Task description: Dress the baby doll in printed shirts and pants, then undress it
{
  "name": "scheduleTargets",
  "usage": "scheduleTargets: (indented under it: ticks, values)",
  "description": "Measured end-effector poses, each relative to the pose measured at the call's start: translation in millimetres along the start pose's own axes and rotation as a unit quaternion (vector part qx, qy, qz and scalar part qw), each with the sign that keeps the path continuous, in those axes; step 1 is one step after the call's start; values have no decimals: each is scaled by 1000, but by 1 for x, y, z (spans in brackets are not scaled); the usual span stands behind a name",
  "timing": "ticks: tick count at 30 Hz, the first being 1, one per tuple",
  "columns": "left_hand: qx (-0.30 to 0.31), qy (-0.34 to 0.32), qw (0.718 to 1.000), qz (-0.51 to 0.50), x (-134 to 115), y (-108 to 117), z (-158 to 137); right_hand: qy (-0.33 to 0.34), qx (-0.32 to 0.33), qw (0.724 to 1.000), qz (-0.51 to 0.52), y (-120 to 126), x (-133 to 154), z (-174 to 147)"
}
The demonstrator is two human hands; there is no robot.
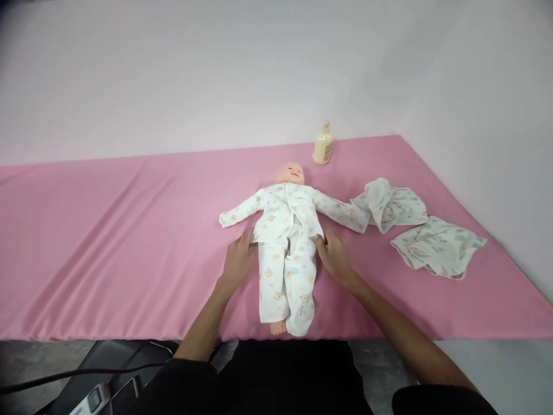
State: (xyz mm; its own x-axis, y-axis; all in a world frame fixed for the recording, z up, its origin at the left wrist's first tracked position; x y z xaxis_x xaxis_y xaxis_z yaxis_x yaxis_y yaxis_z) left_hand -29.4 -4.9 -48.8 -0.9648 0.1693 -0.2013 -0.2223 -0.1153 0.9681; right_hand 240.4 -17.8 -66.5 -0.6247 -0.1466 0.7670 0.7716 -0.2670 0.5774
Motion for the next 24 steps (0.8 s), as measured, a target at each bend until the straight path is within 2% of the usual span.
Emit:
scheduleTargets:
  ticks: [5,7,9,11,14,17,19,22,24]
  values:
    - [36,14,992,119,-3,5,-17,119,78,983,-118,-4,7,-24]
    - [29,25,990,137,-3,7,-21,151,92,972,-157,-5,7,-30]
    - [-29,14,990,141,-7,12,-21,159,62,969,-179,0,8,-31]
    - [-118,-23,983,137,-16,20,-18,171,-1,967,-187,7,13,-26]
    - [-215,-101,963,126,-36,27,-11,240,-61,950,-191,10,30,-16]
    - [-253,-162,948,106,-55,30,-5,305,-87,932,-175,9,49,-7]
    - [-274,-185,939,90,-62,33,-5,324,-101,930,-141,9,61,-7]
    - [-294,-213,929,76,-67,37,-12,340,-83,932,-92,3,76,-14]
    - [-286,-229,927,81,-68,36,-16,347,-52,932,-87,-2,83,-21]
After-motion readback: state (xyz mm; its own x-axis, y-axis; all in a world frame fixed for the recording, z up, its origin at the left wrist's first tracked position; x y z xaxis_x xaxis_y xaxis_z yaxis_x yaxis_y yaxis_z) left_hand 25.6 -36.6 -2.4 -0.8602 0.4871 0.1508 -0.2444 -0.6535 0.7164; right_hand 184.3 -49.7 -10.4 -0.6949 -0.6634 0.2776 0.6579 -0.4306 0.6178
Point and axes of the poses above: each hand's wrist, its own z-axis towards the middle knuckle, its own y-axis out of the back of the hand, x = y × z, the point moved 6 cm from there along z, towards the middle knuckle, and after that the axes turned 13 degrees about z, right-handed, at the moved point
